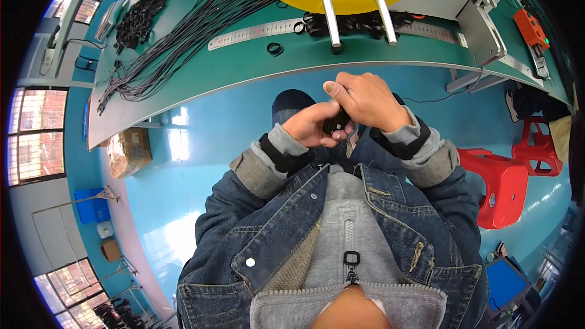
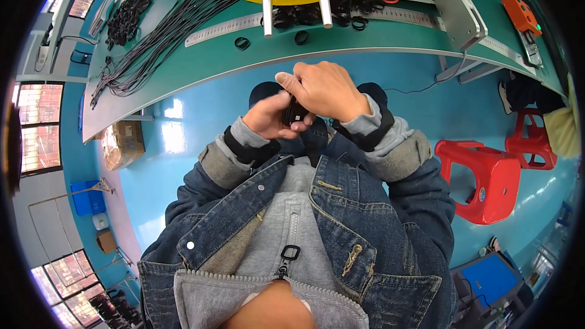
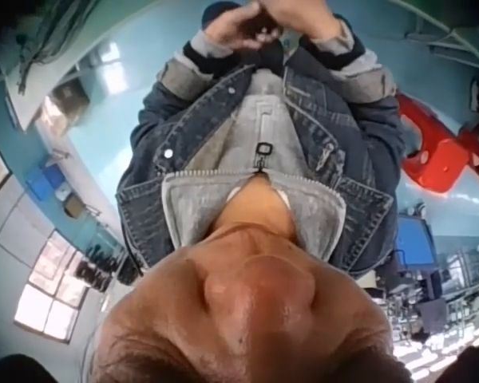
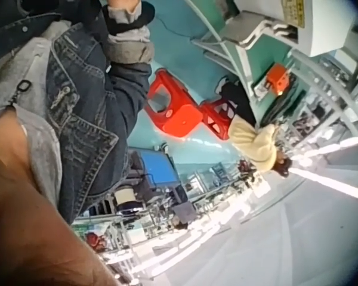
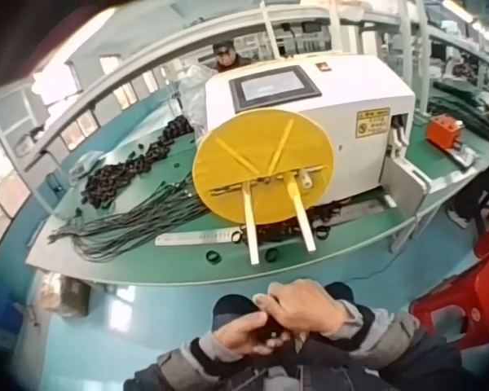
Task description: The person picks up a cable, winds it around the pegs of a machine, and removes the coiled cable. They then secure the coil by wrapping a rubber band around it and repeat the process for several more cables.
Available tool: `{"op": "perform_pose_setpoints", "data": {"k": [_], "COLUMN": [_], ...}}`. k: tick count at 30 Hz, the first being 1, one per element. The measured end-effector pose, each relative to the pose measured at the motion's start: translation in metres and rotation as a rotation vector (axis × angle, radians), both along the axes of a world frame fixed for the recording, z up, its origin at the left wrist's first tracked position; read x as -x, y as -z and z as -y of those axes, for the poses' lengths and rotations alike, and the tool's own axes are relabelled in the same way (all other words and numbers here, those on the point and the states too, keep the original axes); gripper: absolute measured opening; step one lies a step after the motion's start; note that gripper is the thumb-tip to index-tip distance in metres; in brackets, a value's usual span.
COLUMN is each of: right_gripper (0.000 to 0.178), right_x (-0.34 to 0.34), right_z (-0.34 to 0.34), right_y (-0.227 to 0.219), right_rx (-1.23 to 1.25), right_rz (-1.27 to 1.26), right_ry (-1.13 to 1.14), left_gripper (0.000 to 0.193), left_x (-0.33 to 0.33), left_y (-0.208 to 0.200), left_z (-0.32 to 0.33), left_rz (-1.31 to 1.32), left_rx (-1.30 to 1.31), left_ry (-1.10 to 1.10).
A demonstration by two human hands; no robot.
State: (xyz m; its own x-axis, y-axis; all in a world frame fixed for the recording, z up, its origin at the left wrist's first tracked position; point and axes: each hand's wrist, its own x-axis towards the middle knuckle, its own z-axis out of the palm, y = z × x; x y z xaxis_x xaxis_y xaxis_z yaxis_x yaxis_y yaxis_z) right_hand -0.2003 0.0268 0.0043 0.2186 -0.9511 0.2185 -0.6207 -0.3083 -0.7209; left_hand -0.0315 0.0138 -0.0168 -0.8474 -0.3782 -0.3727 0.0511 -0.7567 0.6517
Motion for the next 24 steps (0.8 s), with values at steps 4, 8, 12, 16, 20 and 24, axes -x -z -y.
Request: {"op": "perform_pose_setpoints", "data": {"k": [4, 8, 12, 16, 20, 24], "right_gripper": [0.046, 0.05, 0.046, 0.028, 0.018, 0.015], "right_x": [-0.002, -0.005, -0.006, -0.002, -0.003, -0.007], "right_z": [0.007, 0.012, 0.015, 0.012, 0.004, -0.003], "right_y": [0.005, 0.007, 0.009, 0.004, -0.005, -0.006], "right_rx": [-0.069, -0.156, -0.173, -0.097, -0.057, 0.048], "right_rz": [0.06, 0.036, 0.031, 0.084, -0.081, -0.381], "right_ry": [-0.126, -0.085, -0.043, -0.191, -0.302, -0.229], "left_gripper": [0.046, 0.051, 0.049, 0.041, 0.032, 0.028], "left_x": [-0.005, -0.011, -0.017, -0.025, -0.026, -0.018], "left_y": [-0.004, 0.006, 0.008, 0.001, -0.005, -0.013], "left_z": [0.001, 0.003, 0.005, 0.003, 0.005, 0.005], "left_rz": [-0.305, -0.252, -0.095, 0.01, 0.018, 0.131], "left_rx": [-0.358, -0.189, 0.136, 0.092, -0.099, -0.125], "left_ry": [0.036, 0.03, 0.05, -0.03, -0.037, -0.016]}}
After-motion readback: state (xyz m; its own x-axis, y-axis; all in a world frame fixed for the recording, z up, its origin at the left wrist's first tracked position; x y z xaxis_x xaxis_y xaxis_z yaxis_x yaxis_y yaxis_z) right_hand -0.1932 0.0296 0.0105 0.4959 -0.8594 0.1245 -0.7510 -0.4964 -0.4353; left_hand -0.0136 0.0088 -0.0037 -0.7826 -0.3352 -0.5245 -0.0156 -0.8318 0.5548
